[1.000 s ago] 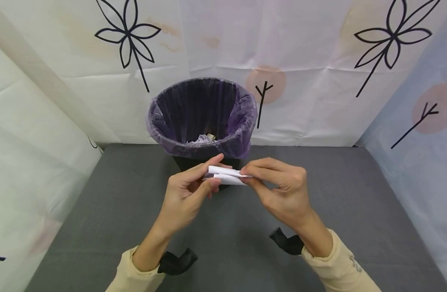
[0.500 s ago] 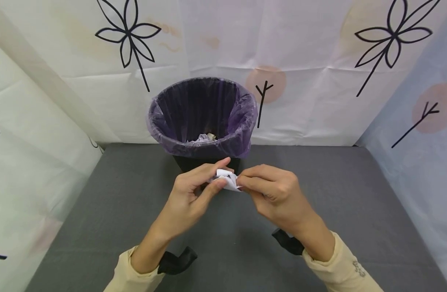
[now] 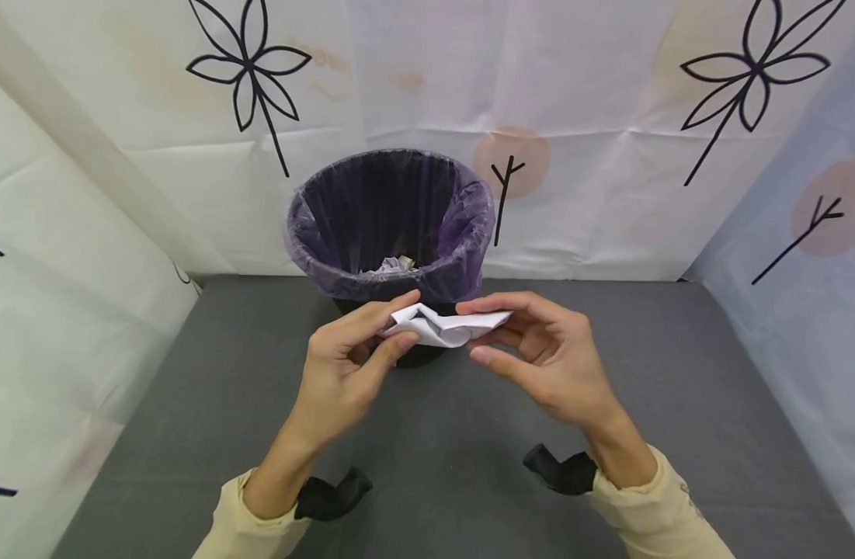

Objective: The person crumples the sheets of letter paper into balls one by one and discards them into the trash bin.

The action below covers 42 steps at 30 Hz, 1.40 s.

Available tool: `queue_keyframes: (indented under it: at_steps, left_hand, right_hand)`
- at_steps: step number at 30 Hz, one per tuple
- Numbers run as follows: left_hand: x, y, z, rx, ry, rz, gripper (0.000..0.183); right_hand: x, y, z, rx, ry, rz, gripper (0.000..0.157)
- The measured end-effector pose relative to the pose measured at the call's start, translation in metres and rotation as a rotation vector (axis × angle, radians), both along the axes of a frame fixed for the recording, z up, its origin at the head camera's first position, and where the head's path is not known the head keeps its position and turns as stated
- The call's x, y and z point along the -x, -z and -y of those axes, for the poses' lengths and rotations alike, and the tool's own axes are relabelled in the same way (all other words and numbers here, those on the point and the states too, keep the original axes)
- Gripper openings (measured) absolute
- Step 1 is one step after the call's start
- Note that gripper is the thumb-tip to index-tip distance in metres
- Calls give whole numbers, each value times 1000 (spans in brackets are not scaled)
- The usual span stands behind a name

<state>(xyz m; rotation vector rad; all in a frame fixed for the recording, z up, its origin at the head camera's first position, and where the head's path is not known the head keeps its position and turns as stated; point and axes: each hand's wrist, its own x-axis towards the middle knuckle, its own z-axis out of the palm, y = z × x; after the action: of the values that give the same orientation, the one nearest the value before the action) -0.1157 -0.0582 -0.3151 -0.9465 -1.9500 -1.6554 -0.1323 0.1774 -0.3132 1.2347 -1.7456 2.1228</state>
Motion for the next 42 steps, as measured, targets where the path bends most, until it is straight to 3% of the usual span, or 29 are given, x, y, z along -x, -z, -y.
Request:
queue_keyframes:
  at_steps: [3,9,16,23,25,27,32,37,39,42]
  left_hand:
    - [0,0,0,-26,27,15,40]
    - [-1,2,-5,15,20,-44,37]
    - [-1,5,-8,112,-49,-131,36]
    - [-8,6,-12,316,-177,-255,40]
    - [-10,4,-12,361,-184,-248,40]
    - [-11,3,-11,360,-146,-199,39]
    - [-11,-4,-6,208,-11,18,36]
    - [-8,-7,-6,-60,110,228,38]
    - [-7,-7,-8,-172,138,278,41]
    - [-5,-5,-12,-313,121,299,45]
  right_hand:
    - [3,7,0,96,-12,-5,30]
    - [6,12,8,180,58,-140,15]
    - [2,2,19,62,182,-262,10]
    - [-2,0,23,-5,277,-214,22]
    - [-2,1,25,-6,304,-217,21]
    - [-3,2,28,7,322,-229,19]
    - [-6,2,31,47,338,-235,13]
    - [-8,-1,29,73,302,-212,22]
    - [-8,-3,29,94,306,-194,24]
    - [-9,-4,28,120,304,-164,26]
